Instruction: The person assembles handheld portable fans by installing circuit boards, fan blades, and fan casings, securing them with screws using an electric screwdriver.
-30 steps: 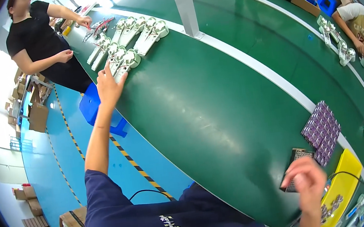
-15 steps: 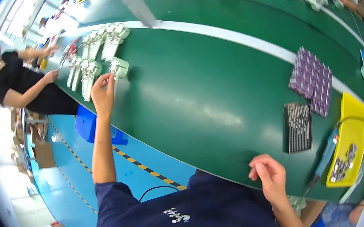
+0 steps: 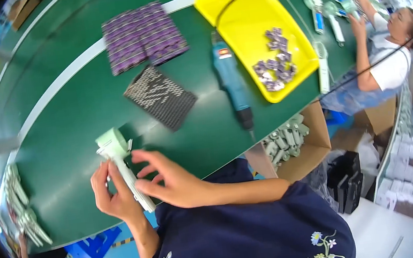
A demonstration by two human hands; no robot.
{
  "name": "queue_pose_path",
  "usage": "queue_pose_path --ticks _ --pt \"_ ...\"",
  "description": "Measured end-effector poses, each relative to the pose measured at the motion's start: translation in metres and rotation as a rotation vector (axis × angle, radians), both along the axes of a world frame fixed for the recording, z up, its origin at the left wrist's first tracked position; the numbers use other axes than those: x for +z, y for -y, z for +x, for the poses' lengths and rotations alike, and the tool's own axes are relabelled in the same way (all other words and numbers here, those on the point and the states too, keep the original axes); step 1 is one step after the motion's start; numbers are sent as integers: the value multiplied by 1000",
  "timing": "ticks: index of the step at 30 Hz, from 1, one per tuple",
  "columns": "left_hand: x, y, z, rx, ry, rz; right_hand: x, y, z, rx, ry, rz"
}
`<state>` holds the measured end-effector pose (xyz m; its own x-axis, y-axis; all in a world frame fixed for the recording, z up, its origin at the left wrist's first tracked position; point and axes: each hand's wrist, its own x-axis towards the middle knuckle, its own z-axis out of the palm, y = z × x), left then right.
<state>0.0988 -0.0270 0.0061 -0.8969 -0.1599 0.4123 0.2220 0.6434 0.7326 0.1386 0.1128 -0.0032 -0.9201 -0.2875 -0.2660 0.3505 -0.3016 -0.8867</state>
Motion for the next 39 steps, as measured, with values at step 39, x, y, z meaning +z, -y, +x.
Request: queue_pose_path --ticks 39 --pt "-42 23 0 -381 308 351 25 -302 -37 -40 -339 1476"
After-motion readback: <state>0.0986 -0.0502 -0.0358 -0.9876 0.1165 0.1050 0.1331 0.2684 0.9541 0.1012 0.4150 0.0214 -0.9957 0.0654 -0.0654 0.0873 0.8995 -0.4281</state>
